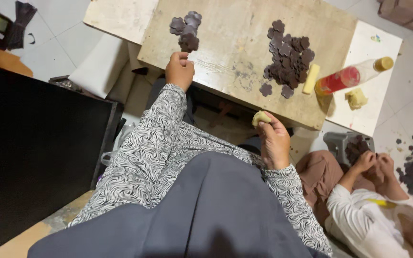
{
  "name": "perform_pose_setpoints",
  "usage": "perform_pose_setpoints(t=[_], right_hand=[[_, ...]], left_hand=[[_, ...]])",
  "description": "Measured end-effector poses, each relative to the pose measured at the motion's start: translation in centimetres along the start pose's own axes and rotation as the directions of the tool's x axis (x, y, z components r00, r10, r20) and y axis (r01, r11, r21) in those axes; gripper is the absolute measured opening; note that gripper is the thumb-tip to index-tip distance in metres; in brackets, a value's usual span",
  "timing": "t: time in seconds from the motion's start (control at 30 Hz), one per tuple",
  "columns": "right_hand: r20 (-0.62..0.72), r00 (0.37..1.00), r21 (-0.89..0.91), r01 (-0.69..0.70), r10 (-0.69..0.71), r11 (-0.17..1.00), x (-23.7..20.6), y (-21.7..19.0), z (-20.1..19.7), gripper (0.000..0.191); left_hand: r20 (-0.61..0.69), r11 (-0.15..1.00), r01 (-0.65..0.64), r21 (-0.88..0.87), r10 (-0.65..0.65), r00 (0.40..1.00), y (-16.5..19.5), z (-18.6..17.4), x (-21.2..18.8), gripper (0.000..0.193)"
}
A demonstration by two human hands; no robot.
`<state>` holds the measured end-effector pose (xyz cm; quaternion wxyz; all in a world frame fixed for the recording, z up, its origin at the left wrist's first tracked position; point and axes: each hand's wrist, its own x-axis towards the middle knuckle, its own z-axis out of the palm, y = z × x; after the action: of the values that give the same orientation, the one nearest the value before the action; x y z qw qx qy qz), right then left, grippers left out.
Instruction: The person sits on the floor at a low table and presses dark flower-shaped foam pieces one at a time with a small yellow sponge block, then places the pressed pieces in piles on the table. A second person on the floor nearby performs similar pressing work.
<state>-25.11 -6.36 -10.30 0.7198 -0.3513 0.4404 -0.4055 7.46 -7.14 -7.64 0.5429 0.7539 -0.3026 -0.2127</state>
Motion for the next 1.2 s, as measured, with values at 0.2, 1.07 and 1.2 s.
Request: perform_pose_setpoints(t=[0.2, 1.07, 1.2], right_hand=[[0.037, 0.998, 0.048, -0.051, 0.049, 0.998, -0.2, 1.0, -1.8, 0.032], [-0.144, 0.975, 0.148, -0.145, 0.167, 0.978, -2.5, 1.9, -3.8, 0.028], [-0.172, 0.971, 0.147, -0.139, 0.164, 0.979, -2.7, 1.6, -3.9, 0.027]], left_hand=[[0.009, 0.906, -0.251, 0.339, 0.264, 0.964, -0.2, 0.8, 0.7, 0.016], [0.513, 0.861, -0.451, 0.233, 0.286, 0.81, 3.6, 14.3, -6.0, 0.04], [0.466, 0.85, -0.486, 0.202, 0.353, 0.811, 3.2, 14.6, -6.1, 0.034]])
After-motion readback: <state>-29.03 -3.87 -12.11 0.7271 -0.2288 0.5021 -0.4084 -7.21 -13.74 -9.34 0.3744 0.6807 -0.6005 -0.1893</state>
